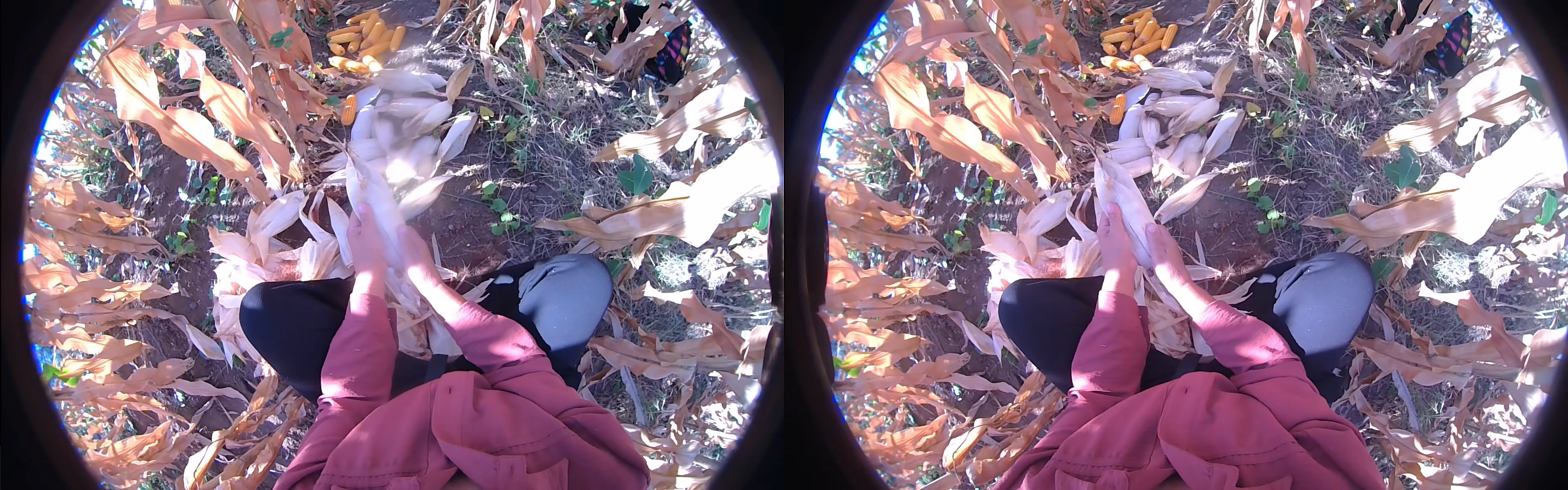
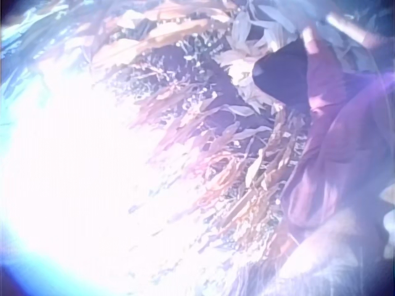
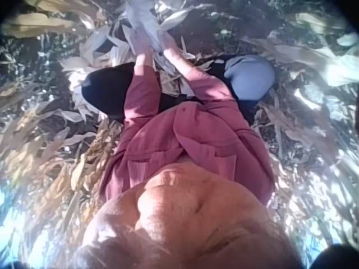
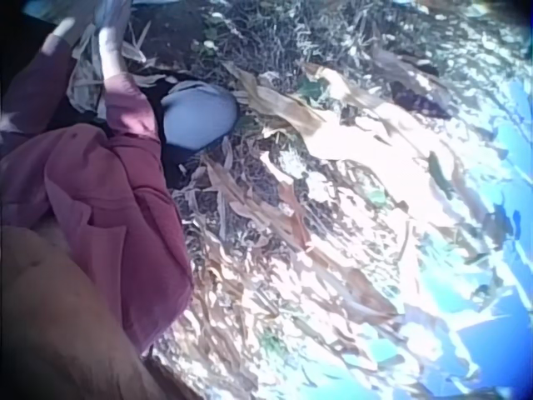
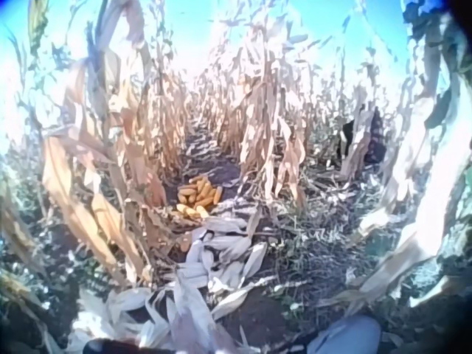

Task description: The person sits in a cornfield and shucks corn cobs by hand, peeling back the husks and silk to reveal the kernels. The shucked cobs are placed in a pile nearby.

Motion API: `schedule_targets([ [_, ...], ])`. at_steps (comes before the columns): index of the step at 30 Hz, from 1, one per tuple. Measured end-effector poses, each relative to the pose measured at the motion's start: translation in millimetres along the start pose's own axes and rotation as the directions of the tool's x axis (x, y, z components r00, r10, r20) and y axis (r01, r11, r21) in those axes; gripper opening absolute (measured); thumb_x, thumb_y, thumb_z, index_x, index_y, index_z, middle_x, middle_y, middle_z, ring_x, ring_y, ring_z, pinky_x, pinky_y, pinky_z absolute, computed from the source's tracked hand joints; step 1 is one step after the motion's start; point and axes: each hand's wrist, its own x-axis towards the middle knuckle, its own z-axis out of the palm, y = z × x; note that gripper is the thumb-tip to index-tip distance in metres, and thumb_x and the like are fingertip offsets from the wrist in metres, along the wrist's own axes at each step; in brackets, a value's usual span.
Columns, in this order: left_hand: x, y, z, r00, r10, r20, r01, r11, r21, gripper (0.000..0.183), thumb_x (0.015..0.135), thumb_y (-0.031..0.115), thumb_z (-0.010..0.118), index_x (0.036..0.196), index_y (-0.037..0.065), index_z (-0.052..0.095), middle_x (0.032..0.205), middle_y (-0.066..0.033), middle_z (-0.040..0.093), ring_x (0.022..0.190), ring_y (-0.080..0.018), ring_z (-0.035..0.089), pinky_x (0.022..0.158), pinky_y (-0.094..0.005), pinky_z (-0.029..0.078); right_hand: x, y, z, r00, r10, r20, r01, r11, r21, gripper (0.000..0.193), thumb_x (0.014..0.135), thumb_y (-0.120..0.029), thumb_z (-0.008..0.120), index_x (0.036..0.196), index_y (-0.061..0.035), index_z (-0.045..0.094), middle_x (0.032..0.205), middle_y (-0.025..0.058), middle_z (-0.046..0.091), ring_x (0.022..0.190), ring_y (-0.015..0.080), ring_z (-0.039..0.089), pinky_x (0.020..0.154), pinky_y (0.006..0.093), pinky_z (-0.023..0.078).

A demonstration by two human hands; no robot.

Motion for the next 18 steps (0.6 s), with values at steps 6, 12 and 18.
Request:
schedule_targets([
  [6,-7.7,-2.8,7.9,0.996,0.042,-0.083,-0.031,0.991,0.129,0.038,0.094,0.033,0.045,0.083,-0.001,0.059,0.072,-0.0005,0.056,0.066,-0.0072,0.047,0.061,-0.0222,0.039,-2.7,21.9,5.0,0.994,0.008,-0.105,0.007,0.99,0.144,0.04,0.094,-0.039,0.039,0.106,-0.0025,0.052,0.085,0.0029,0.055,0.071,0.0084,0.051,0.055,0.023,0.042],
  [12,-8.9,-10.2,0.9,0.984,0.089,-0.155,-0.074,0.992,0.101,0.038,0.094,0.03,0.046,0.074,0.0,0.056,0.065,0.0017,0.05,0.061,-0.0058,0.043,0.056,-0.0218,0.036,-0.3,32.0,4.4,0.992,-0.046,-0.114,0.05,0.998,0.037,0.044,0.094,-0.038,0.041,0.109,0.0024,0.05,0.097,0.0116,0.055,0.089,0.0149,0.048,0.082,0.0286,0.039],
  [18,-13.5,-9.4,6.8,0.98,0.038,-0.195,-0.05,0.997,-0.057,0.033,0.094,0.027,0.047,0.078,0.0,0.057,0.069,0.0015,0.052,0.062,-0.0065,0.045,0.057,-0.022,0.038,4.0,31.7,0.2,0.992,0.071,-0.102,-0.06,0.993,0.1,0.048,0.093,-0.041,0.04,0.11,0.0037,0.049,0.101,0.01,0.055,0.093,0.0159,0.05,0.084,0.0293,0.039],
])
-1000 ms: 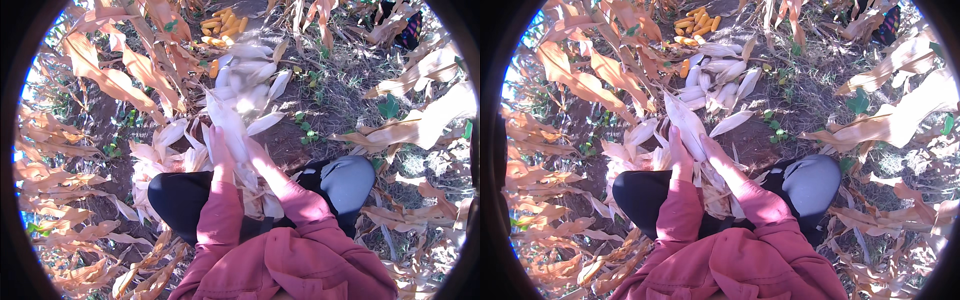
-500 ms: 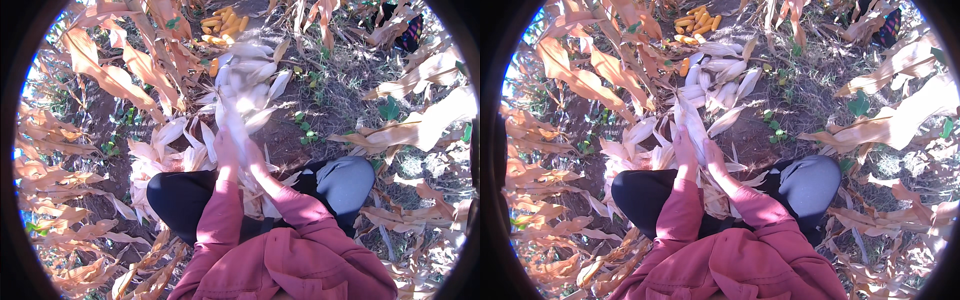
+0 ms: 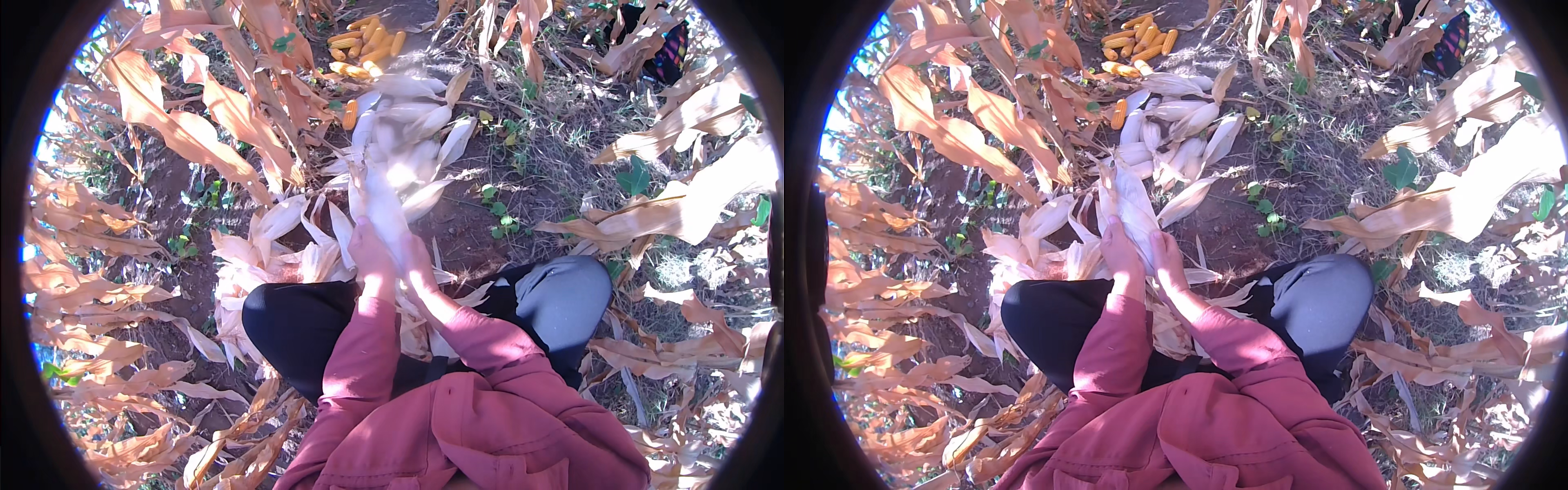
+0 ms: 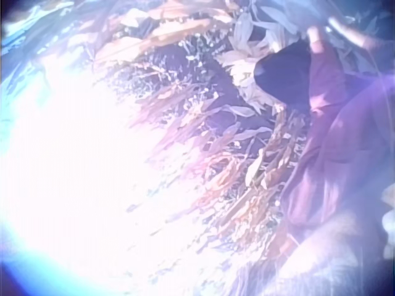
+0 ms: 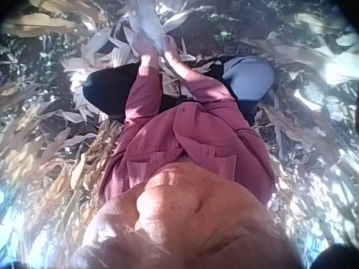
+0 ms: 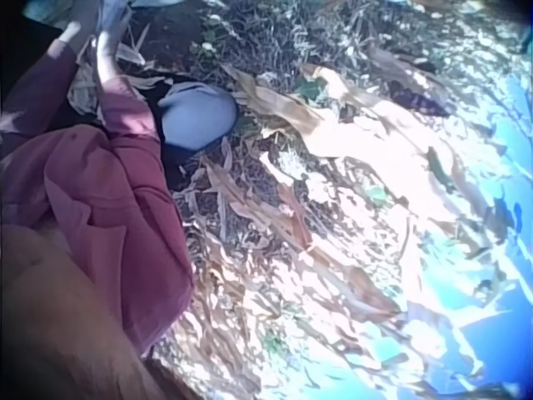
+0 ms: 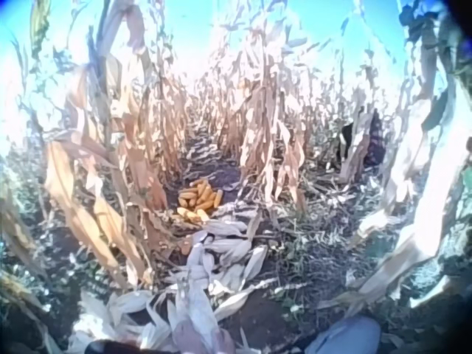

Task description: The person sits in a cornfield and shucks corn cobs by hand, peeling back the husks and silk to reveal the kernels. The shucked cobs are placed in a pile nearby.

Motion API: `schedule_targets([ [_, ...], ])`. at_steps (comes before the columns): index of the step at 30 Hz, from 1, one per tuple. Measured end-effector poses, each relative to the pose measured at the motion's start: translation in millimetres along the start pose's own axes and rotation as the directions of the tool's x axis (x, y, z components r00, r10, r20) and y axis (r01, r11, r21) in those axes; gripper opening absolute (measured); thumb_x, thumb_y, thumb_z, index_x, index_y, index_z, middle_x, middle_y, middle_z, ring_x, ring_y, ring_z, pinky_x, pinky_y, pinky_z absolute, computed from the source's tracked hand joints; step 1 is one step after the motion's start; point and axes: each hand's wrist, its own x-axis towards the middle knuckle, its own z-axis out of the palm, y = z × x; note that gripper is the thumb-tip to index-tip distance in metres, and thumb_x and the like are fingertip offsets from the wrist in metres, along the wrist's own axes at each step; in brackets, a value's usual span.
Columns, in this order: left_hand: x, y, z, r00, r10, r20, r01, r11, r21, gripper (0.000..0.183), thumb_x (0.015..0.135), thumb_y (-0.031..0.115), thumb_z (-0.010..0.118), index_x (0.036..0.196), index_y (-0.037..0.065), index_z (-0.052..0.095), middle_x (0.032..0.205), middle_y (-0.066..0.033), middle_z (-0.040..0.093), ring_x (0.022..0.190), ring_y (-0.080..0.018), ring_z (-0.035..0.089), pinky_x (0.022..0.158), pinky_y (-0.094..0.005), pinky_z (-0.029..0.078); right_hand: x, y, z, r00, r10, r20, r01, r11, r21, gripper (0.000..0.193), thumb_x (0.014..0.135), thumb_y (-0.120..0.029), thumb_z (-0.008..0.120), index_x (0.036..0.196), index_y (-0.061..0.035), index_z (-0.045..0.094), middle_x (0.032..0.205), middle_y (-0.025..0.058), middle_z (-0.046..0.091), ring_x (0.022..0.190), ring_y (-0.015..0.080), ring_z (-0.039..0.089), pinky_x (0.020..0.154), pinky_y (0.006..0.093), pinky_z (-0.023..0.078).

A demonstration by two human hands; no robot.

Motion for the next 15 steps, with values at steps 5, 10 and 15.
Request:
schedule_targets([
  [5,-1.7,4.8,1.9,0.998,-0.032,0.06,0.035,0.998,-0.046,0.031,0.094,0.025,0.046,0.081,0.0,0.057,0.072,0.0013,0.053,0.064,-0.0066,0.046,0.059,-0.0226,0.039,-15.5,-20.0,13.4,0.996,0.088,0.019,-0.089,0.924,0.371,0.052,0.094,-0.044,0.038,0.118,0.0011,0.046,0.11,0.0109,0.053,0.098,0.0167,0.05,0.087,0.0297,0.04],
  [10,-2.0,13.3,3.1,0.992,-0.011,0.124,0.0,0.996,0.091,0.031,0.094,0.024,0.047,0.084,-0.003,0.058,0.071,0.0012,0.053,0.063,-0.0058,0.044,0.057,-0.0225,0.038,-16.3,-26.5,13.8,0.97,0.211,0.12,-0.243,0.844,0.478,0.056,0.094,-0.046,0.034,0.129,-0.0012,0.038,0.121,0.0118,0.049,0.108,0.0181,0.048,0.093,0.0307,0.037],
  [15,-1.0,12.4,-5.3,0.94,-0.045,0.338,-0.128,0.874,0.47,0.029,0.093,0.023,0.047,0.082,-0.002,0.058,0.068,0.003,0.049,0.062,-0.0048,0.039,0.055,-0.0221,0.034,17.4,-50.3,-8.8,0.989,0.139,0.053,-0.148,0.894,0.423,0.052,0.092,-0.042,0.044,0.122,0.0013,0.043,0.111,0.0106,0.055,0.096,0.0171,0.055,0.084,0.0305,0.044],
])
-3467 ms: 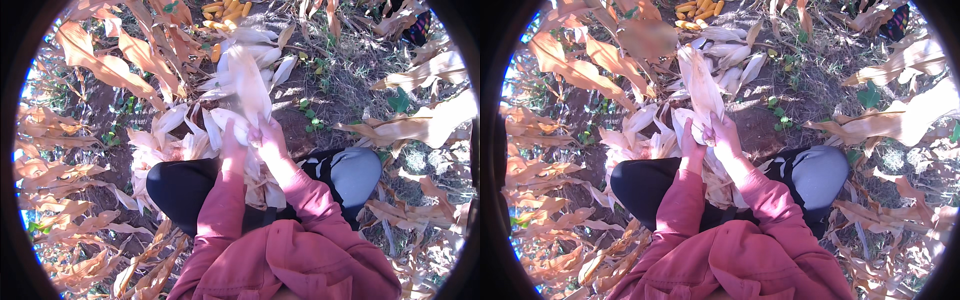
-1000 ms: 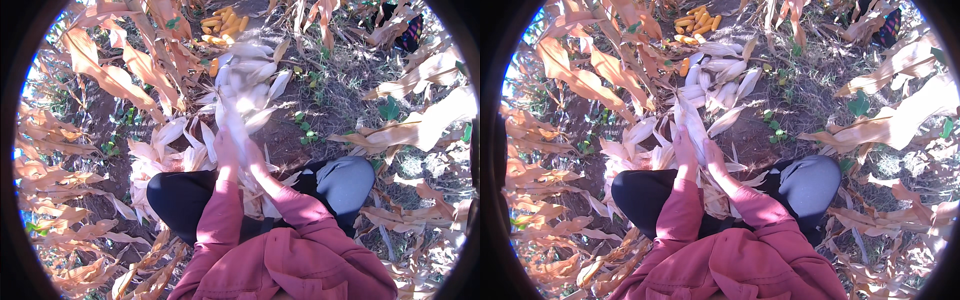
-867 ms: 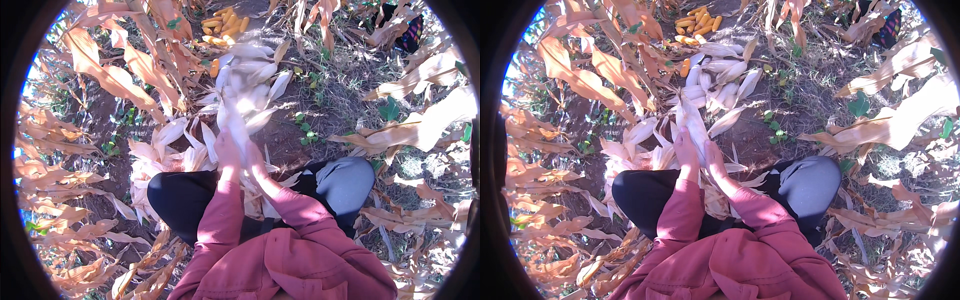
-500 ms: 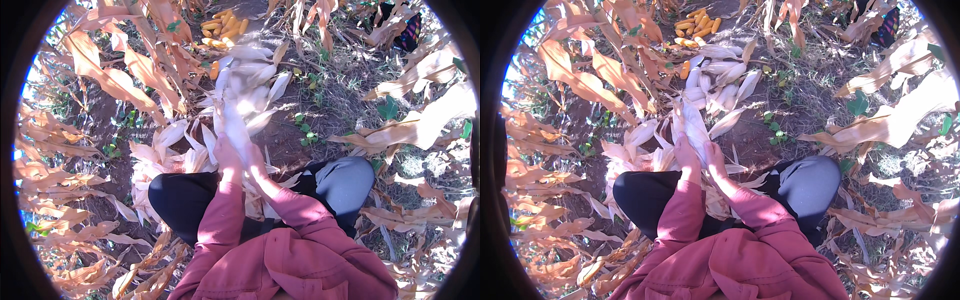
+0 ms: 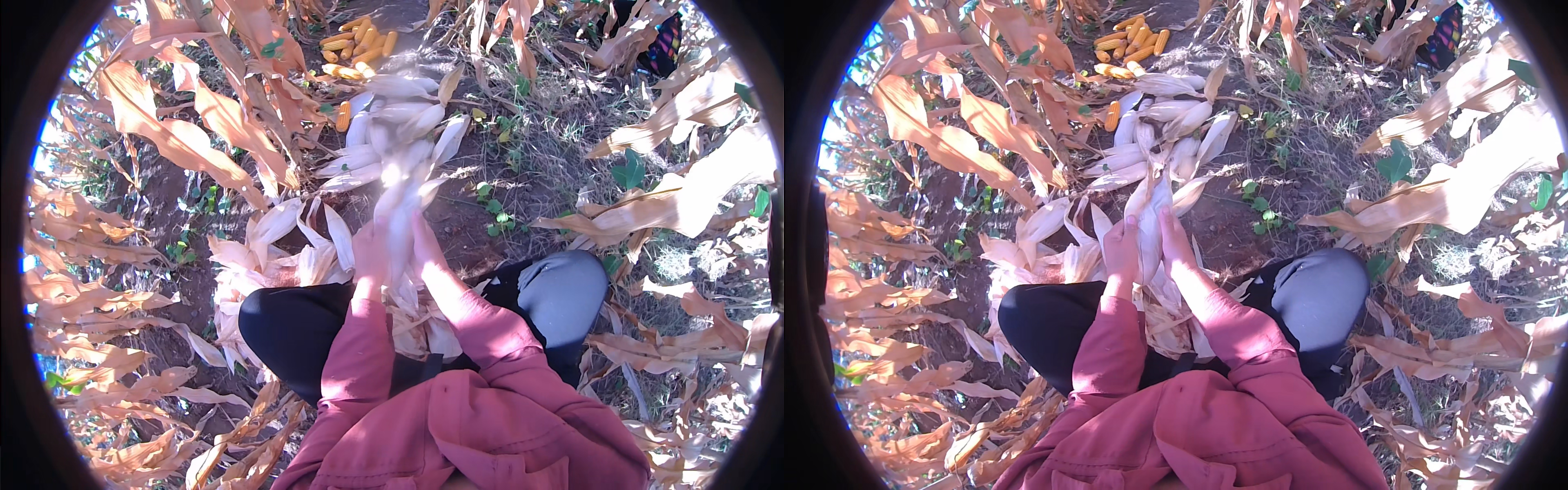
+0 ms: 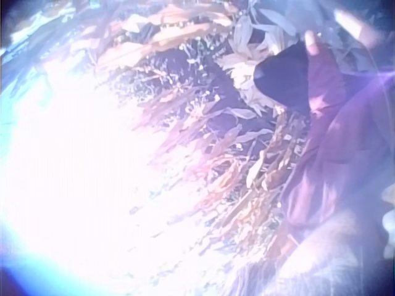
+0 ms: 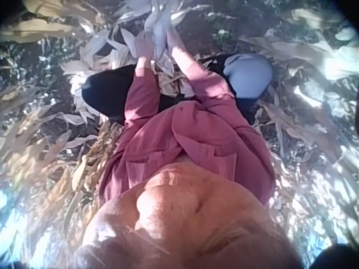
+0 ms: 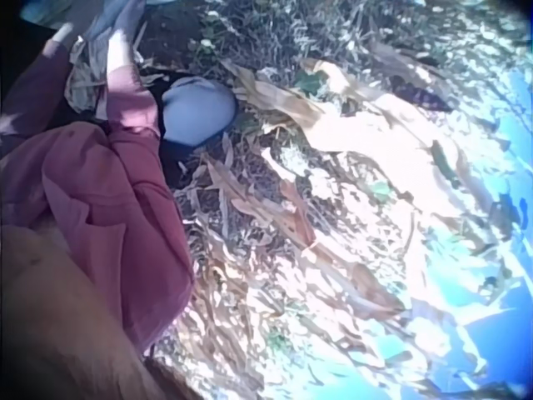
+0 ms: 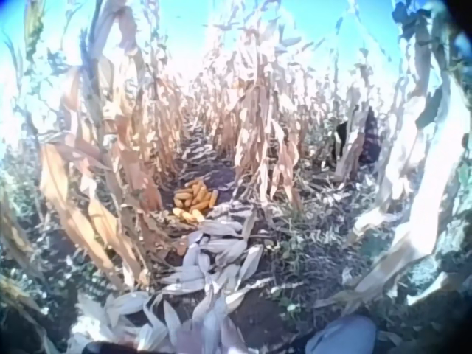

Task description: The person sits in a cornfield and shucks corn cobs by hand, peeling back the husks and silk to reveal the kernels. The shucked cobs are placed in a pile nearby.

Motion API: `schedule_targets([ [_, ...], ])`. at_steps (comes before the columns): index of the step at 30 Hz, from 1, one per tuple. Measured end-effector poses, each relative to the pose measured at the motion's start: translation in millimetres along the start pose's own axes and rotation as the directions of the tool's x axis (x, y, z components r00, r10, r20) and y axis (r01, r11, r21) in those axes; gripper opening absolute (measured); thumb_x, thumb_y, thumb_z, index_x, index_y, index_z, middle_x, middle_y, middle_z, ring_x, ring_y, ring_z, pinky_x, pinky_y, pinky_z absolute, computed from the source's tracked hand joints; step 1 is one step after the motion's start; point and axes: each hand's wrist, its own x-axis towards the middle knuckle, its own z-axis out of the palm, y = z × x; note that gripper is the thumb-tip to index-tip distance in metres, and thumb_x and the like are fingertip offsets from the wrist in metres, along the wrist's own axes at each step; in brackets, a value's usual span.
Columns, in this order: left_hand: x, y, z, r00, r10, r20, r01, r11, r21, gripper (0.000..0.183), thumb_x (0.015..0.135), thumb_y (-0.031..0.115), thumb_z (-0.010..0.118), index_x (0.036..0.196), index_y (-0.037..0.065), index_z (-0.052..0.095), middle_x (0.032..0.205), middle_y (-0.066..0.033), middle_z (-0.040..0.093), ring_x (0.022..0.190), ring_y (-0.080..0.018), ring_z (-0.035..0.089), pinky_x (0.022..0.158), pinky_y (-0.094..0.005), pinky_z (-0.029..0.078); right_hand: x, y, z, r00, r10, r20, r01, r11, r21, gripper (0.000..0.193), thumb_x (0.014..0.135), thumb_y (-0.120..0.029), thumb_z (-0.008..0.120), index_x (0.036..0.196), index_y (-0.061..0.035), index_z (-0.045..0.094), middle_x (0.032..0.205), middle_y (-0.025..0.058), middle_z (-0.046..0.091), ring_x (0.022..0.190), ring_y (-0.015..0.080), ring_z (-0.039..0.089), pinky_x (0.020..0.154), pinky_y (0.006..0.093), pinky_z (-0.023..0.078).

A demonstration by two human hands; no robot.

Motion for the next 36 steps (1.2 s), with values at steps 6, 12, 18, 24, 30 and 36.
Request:
schedule_targets([
  [6,-11.7,-18.6,23.8,0.998,-0.011,-0.059,0.002,0.989,-0.149,0.029,0.093,0.023,0.048,0.081,-0.001,0.058,0.067,0.0044,0.047,0.063,-0.0041,0.037,0.055,-0.0215,0.032,7.5,-18.4,-5.7,0.991,-0.119,-0.055,0.108,0.979,-0.173,0.04,0.087,-0.03,0.058,0.11,0.0018,0.053,0.093,0.0078,0.06,0.079,0.014,0.058,0.07,0.0276,0.047],
  [12,-15.7,-6.7,32.2,0.997,-0.022,-0.079,0.002,0.968,-0.25,0.028,0.094,0.021,0.047,0.082,-0.002,0.057,0.07,0.0034,0.049,0.065,-0.0039,0.04,0.058,-0.0196,0.035,5.8,-31.3,-4.8,0.992,-0.129,-0.011,0.128,0.987,-0.099,0.034,0.087,-0.024,0.058,0.11,0.0018,0.053,0.096,0.0076,0.061,0.082,0.0141,0.059,0.072,0.0276,0.048],
  [18,-21.2,2.2,31.3,0.993,0.0,-0.115,-0.043,0.927,-0.373,0.025,0.094,0.019,0.045,0.089,-0.002,0.058,0.075,0.001,0.053,0.066,-0.0054,0.045,0.059,-0.0205,0.039,11.3,-35.0,-5.8,0.992,-0.127,0.017,0.128,0.992,-0.02,0.034,0.088,-0.023,0.057,0.11,0.0026,0.053,0.1,0.0088,0.06,0.087,0.0156,0.059,0.076,0.029,0.048],
  [24,-24.4,42.8,11.3,0.97,-0.034,-0.242,-0.162,0.653,-0.74,0.029,0.094,0.029,0.045,0.097,0.001,0.054,0.088,-0.0031,0.057,0.074,-0.0073,0.052,0.063,-0.0215,0.041,31.3,-43.2,-61.5,0.945,-0.058,-0.323,0.169,0.93,0.327,0.049,0.088,-0.044,0.05,0.117,-0.0048,0.048,0.111,0.0107,0.057,0.099,0.023,0.058,0.085,0.0392,0.047],
  [30,-17.6,16.2,0.0,0.996,0.086,-0.03,-0.083,0.715,-0.694,0.04,0.088,0.022,0.056,0.118,-0.003,0.046,0.11,-0.0121,0.054,0.099,-0.0204,0.052,0.088,-0.0309,0.04,29.9,-42.3,-67.2,0.896,-0.043,-0.442,0.226,0.901,0.37,0.057,0.087,-0.051,0.047,0.121,-0.0059,0.045,0.114,0.0114,0.055,0.102,0.0254,0.056,0.087,0.0426,0.046],
  [36,-12.7,-21.7,10.6,0.952,0.066,0.3,0.089,0.876,-0.475,0.052,0.075,0.007,0.065,0.121,-0.004,0.045,0.114,-0.0119,0.053,0.105,-0.0203,0.05,0.092,-0.0319,0.038,34.4,-50.0,-63.0,0.78,-0.089,-0.62,0.236,0.959,0.158,0.06,0.087,-0.049,0.048,0.121,0.001,0.046,0.114,0.0132,0.055,0.099,0.0235,0.056,0.084,0.0354,0.046],
])
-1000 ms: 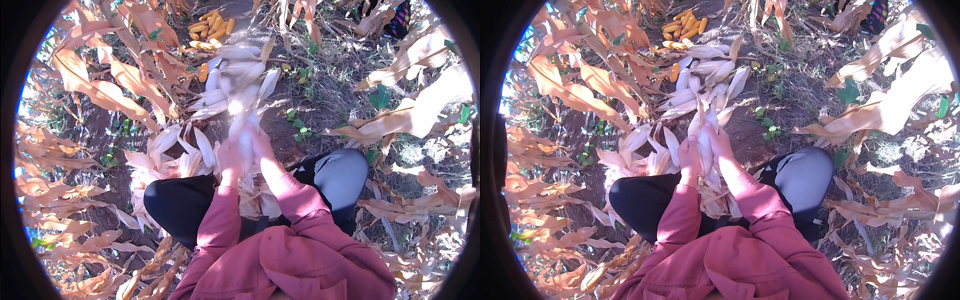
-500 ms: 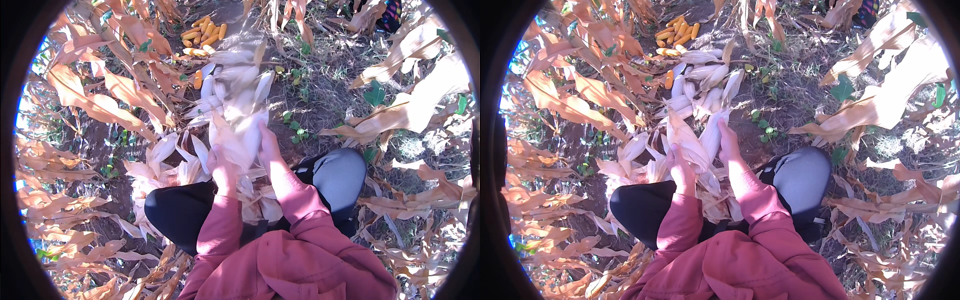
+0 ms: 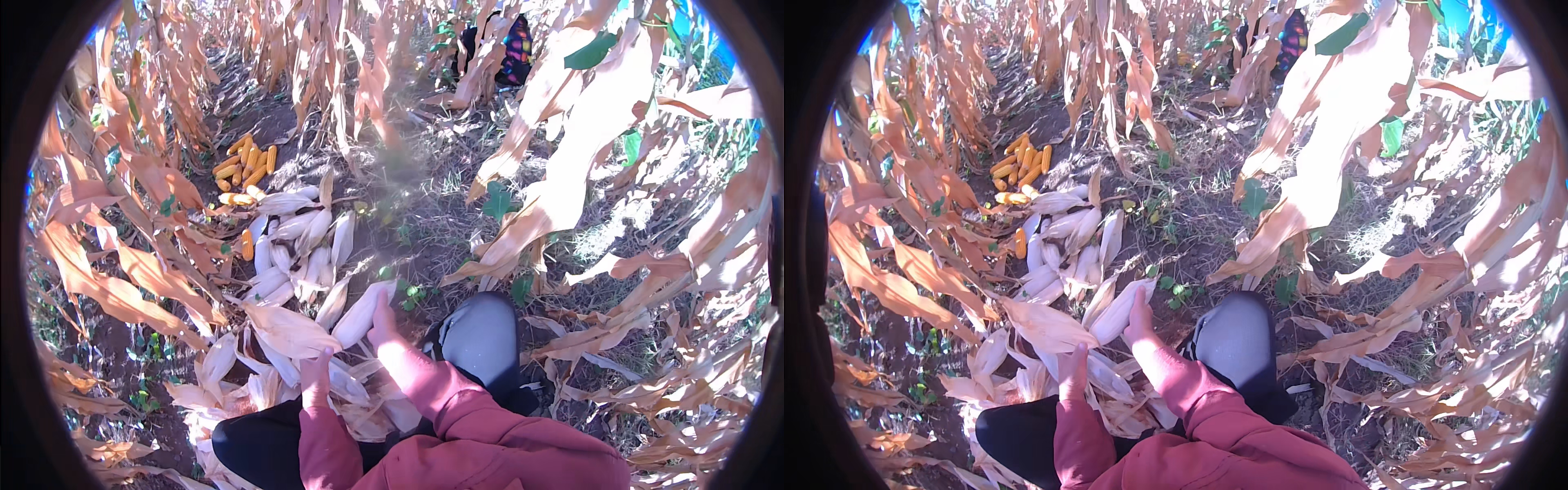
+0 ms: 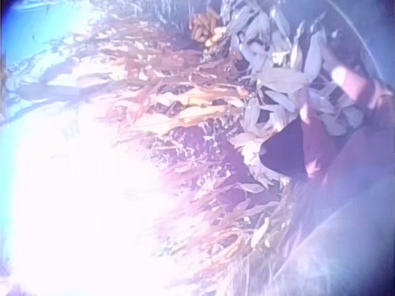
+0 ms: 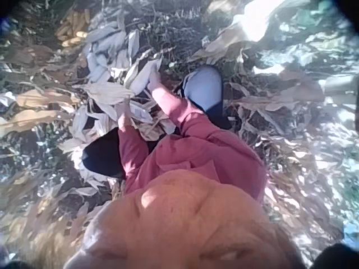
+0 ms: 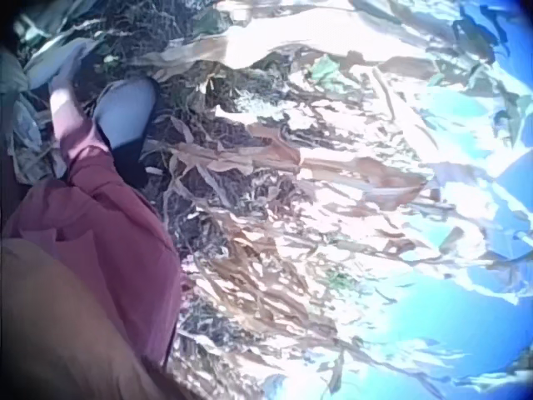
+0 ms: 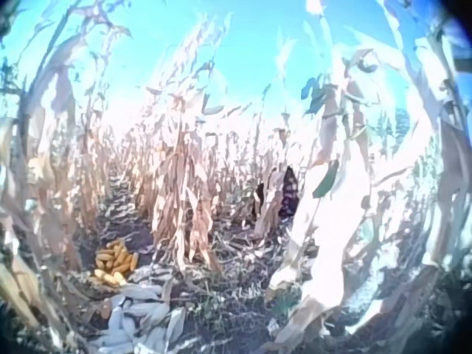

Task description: The person sits in a cornfield and shucks corn cobs by hand, peeling back the husks and silk to reveal the kernels. The shucked cobs are placed in a pile nearby.

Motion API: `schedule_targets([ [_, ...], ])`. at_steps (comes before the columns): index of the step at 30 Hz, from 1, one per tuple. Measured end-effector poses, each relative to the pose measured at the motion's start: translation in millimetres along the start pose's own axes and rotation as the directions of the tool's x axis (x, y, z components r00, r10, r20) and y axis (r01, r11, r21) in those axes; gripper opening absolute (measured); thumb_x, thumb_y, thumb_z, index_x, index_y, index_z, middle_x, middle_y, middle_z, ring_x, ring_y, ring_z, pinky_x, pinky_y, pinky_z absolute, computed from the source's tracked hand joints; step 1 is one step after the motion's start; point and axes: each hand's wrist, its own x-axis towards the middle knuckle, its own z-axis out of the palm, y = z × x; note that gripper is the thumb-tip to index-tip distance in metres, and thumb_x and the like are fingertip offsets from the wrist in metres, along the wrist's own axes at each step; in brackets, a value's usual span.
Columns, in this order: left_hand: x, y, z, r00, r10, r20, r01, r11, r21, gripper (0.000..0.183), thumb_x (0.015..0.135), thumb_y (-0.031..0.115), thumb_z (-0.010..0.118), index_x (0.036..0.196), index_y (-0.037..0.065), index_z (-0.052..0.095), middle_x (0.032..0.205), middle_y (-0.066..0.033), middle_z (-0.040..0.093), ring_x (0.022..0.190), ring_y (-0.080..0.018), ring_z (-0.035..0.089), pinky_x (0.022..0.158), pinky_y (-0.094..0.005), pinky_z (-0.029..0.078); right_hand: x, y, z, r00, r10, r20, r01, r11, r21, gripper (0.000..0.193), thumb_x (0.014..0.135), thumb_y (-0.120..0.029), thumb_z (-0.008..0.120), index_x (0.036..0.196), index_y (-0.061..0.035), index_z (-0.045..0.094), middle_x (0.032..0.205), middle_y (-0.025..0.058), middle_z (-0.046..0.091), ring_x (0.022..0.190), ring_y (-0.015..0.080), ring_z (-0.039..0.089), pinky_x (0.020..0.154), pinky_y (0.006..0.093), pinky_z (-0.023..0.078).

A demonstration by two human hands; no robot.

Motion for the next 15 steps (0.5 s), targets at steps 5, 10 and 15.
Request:
schedule_targets([
  [5,-3.9,12.7,17.3,0.998,0.04,-0.045,-0.03,0.979,0.203,0.039,0.082,0.011,0.064,0.115,-0.004,0.051,0.107,-0.0086,0.058,0.096,-0.0155,0.054,0.084,-0.0284,0.043,-30.7,-14.9,8.5,0.982,-0.06,0.178,0.057,0.998,0.025,0.05,0.085,-0.037,0.058,0.118,-0.0009,0.048,0.109,0.0105,0.057,0.095,0.0208,0.057,0.081,0.0348,0.046],
  [10,-12.0,30.9,17.4,0.991,0.078,0.11,-0.123,0.86,0.495,0.022,0.082,0.007,0.061,0.104,0.001,0.06,0.092,-0.0069,0.063,0.084,-0.0128,0.058,0.071,-0.0267,0.046,-29.9,18.5,7.1,0.876,0.11,0.47,-0.204,0.967,0.155,0.043,0.086,-0.032,0.058,0.117,-0.0031,0.049,0.107,0.0105,0.059,0.093,0.0233,0.059,0.083,0.0373,0.046],
  [15,-20.8,39.3,6.6,0.984,0.045,0.175,-0.142,0.789,0.598,0.011,0.087,0.01,0.053,0.09,0.002,0.061,0.071,-0.0046,0.059,0.064,-0.0138,0.056,0.06,-0.026,0.044,-73.5,22.0,12.0,0.726,0.311,0.613,-0.396,0.918,0.004,0.03,0.089,-0.028,0.05,0.108,-0.0044,0.055,0.097,0.0092,0.062,0.087,0.0203,0.062,0.076,0.033,0.05],
])
